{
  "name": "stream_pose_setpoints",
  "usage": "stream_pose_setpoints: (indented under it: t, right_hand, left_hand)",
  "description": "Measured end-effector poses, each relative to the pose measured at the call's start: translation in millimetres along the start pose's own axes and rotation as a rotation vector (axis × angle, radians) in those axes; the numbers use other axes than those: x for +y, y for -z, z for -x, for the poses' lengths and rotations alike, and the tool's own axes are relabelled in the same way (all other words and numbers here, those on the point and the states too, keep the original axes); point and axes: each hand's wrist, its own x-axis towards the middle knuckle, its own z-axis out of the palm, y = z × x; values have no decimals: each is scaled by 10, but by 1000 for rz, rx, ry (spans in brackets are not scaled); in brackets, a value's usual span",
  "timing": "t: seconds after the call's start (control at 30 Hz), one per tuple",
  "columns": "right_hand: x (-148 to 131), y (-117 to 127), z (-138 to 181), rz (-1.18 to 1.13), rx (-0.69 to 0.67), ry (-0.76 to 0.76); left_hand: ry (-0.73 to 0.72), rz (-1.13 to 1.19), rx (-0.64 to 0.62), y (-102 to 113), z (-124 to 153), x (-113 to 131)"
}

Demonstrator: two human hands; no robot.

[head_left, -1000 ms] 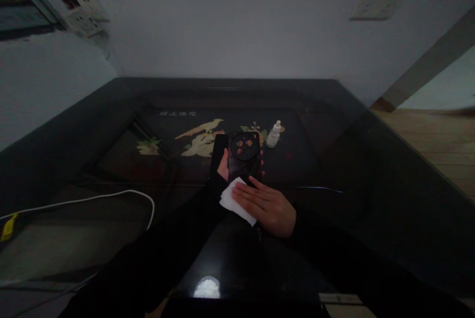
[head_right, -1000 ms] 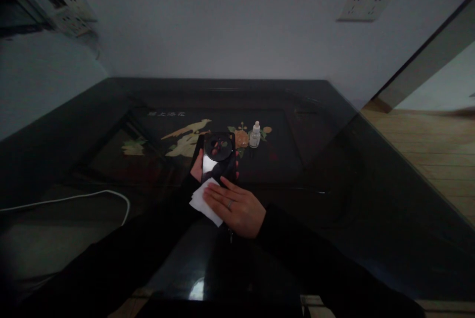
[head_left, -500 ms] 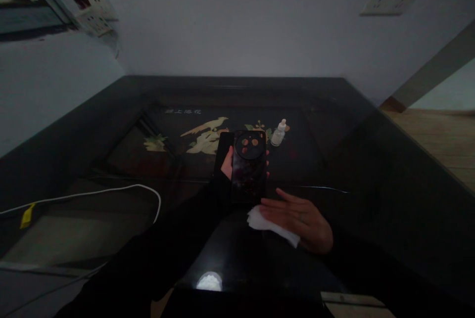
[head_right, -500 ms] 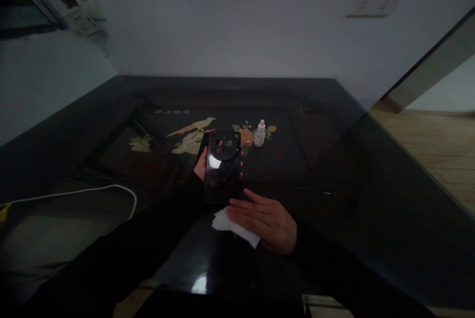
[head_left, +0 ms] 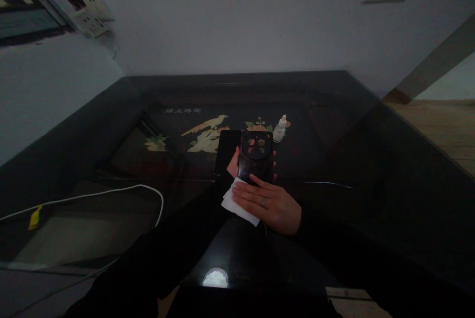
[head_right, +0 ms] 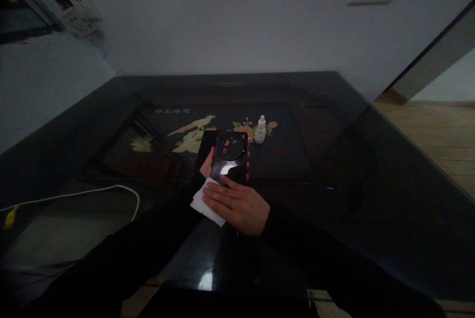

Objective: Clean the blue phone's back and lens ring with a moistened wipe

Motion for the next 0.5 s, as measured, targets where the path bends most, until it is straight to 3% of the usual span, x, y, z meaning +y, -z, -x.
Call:
stream_pose_setpoints:
  t: [0.17, 0.27, 0.3, 0.37, 0.5]
  right_hand:
    - [58, 89, 127, -22, -62, 150]
    - [173, 249, 330, -85, -28, 111]
    - [218, 301, 381, -122, 43, 28]
    - [318, 372, 432, -177, 264, -274]
    - [554, 306, 397, -287, 718, -965]
  left_hand:
    - [-34, -40, -5, 39, 0, 24]
    - [-102, -81, 28, 65, -38, 56]
    - [-138, -83, 32, 65, -46, 59]
    - [-160, -75, 9, 46, -38, 50]
    - [-19, -62, -46, -29, 55, 1]
